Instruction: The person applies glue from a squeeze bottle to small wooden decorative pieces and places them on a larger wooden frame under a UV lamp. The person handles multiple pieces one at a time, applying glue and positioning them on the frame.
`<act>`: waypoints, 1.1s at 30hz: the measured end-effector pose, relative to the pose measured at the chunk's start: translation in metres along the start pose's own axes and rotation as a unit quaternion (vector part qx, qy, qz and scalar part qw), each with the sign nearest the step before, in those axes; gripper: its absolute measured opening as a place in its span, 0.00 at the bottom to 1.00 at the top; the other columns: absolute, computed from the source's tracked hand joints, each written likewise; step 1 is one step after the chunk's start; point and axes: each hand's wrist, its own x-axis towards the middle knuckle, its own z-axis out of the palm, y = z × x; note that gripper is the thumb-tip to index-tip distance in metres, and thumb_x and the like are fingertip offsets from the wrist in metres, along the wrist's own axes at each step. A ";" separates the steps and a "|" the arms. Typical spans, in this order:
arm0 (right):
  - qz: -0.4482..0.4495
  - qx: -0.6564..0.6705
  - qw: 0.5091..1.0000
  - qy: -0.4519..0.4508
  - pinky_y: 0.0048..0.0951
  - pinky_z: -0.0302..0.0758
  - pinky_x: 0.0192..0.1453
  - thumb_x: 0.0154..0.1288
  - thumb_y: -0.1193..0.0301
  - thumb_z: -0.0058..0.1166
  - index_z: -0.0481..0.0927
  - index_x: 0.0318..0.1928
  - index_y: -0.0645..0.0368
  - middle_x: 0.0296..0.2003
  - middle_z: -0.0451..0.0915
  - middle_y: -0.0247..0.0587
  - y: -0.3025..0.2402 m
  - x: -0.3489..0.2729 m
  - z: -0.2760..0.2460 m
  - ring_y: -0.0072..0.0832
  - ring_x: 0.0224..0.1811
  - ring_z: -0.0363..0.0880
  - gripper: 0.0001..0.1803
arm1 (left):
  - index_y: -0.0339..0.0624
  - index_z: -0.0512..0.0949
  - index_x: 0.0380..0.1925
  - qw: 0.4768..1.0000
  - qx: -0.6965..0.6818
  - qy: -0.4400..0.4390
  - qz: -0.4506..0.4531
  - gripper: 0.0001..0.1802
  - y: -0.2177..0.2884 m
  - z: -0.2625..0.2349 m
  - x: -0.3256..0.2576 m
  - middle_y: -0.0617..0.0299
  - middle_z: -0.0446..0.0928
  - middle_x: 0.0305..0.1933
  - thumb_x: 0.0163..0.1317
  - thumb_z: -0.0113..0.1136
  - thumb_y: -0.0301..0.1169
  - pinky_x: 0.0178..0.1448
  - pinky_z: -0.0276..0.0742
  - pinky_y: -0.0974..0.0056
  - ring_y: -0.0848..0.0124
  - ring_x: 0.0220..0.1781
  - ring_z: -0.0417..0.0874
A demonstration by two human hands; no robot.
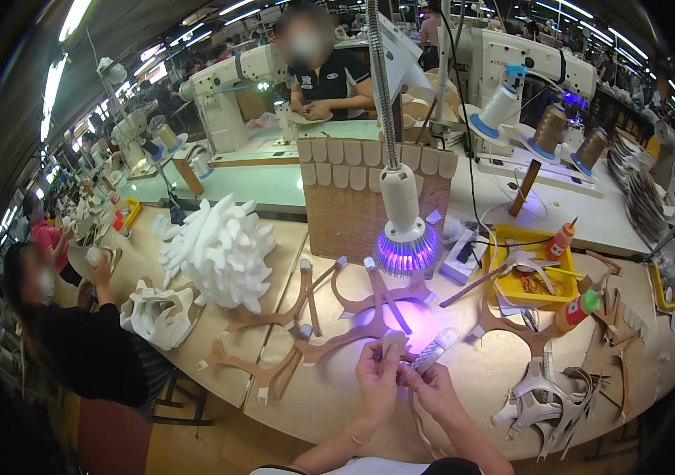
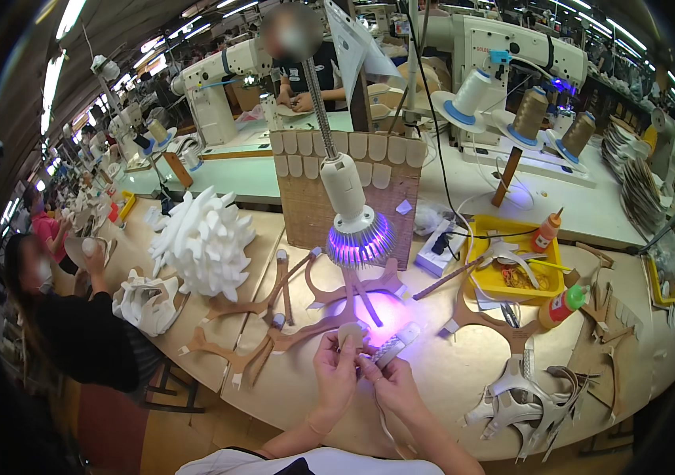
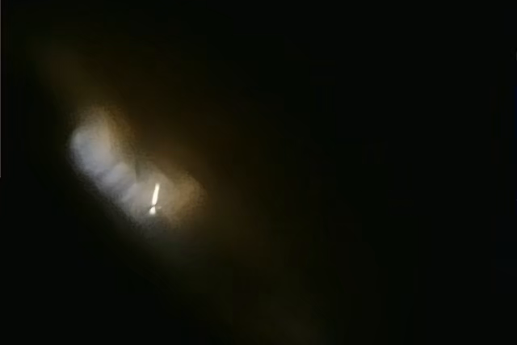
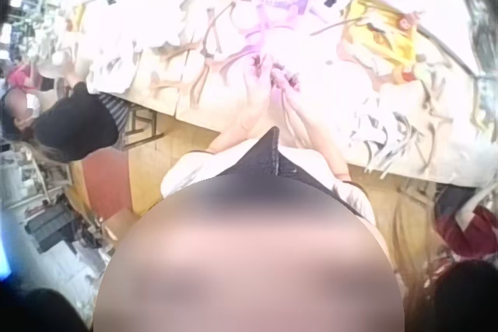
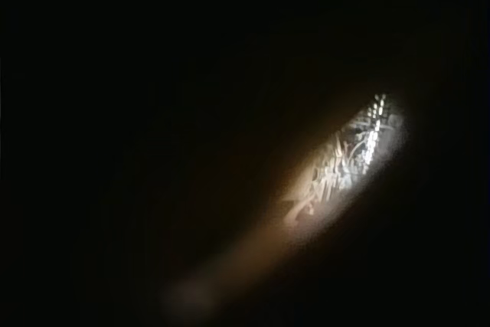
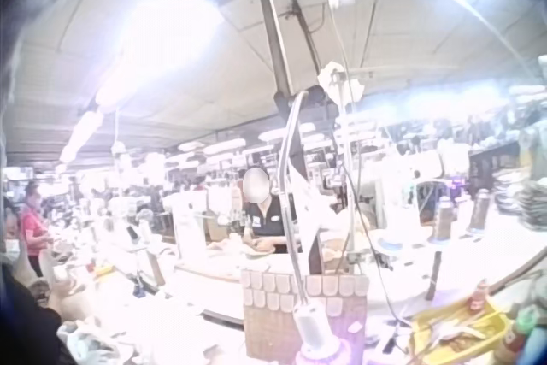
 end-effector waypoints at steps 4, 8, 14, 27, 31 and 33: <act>0.007 0.049 0.999 0.002 0.32 0.76 0.47 0.74 0.63 0.43 0.70 0.57 0.65 0.36 0.81 0.41 -0.017 -0.003 -0.009 0.27 0.38 0.80 0.20 | 0.37 0.70 0.41 0.995 0.044 0.025 0.087 0.07 0.014 -0.008 0.004 0.62 0.76 0.38 0.68 0.54 0.29 0.41 0.75 0.71 0.77 0.35 0.77; -0.020 0.161 0.987 -0.010 0.31 0.74 0.45 0.76 0.63 0.37 0.61 0.64 0.60 0.31 0.80 0.42 -0.052 -0.003 -0.022 0.29 0.36 0.78 0.22 | 0.38 0.71 0.41 0.992 0.018 0.004 0.125 0.07 0.027 -0.025 0.018 0.62 0.77 0.38 0.67 0.56 0.28 0.44 0.73 0.68 0.77 0.36 0.75; -0.083 0.217 0.972 -0.029 0.41 0.76 0.53 0.76 0.63 0.37 0.60 0.62 0.60 0.41 0.79 0.51 -0.097 -0.018 -0.025 0.35 0.39 0.82 0.21 | 0.36 0.71 0.42 0.996 0.016 -0.042 0.071 0.09 0.025 -0.030 0.015 0.60 0.78 0.38 0.65 0.58 0.27 0.43 0.75 0.70 0.77 0.36 0.78; -0.111 -0.056 0.990 -0.065 0.26 0.81 0.33 0.65 0.74 0.56 0.67 0.58 0.67 0.31 0.78 0.38 -0.161 -0.050 -0.031 0.23 0.31 0.80 0.23 | 0.30 0.69 0.49 0.988 0.094 -0.107 0.052 0.14 0.034 -0.030 0.009 0.53 0.80 0.43 0.64 0.56 0.22 0.44 0.79 0.70 0.70 0.44 0.83; -0.056 -0.259 0.964 -0.026 0.20 0.76 0.24 0.63 0.68 0.60 0.73 0.49 0.67 0.27 0.78 0.36 -0.169 -0.064 -0.028 0.17 0.25 0.78 0.19 | 0.28 0.69 0.50 0.982 0.130 -0.134 0.013 0.15 0.029 -0.037 0.011 0.50 0.81 0.45 0.64 0.55 0.20 0.47 0.77 0.71 0.71 0.46 0.83; -0.047 -0.286 0.957 -0.026 0.20 0.75 0.23 0.64 0.67 0.60 0.73 0.48 0.66 0.25 0.77 0.34 -0.166 -0.076 -0.027 0.16 0.24 0.78 0.18 | 0.28 0.69 0.49 0.983 0.114 -0.140 0.014 0.13 0.027 -0.038 0.011 0.51 0.81 0.45 0.64 0.53 0.20 0.45 0.77 0.71 0.70 0.46 0.83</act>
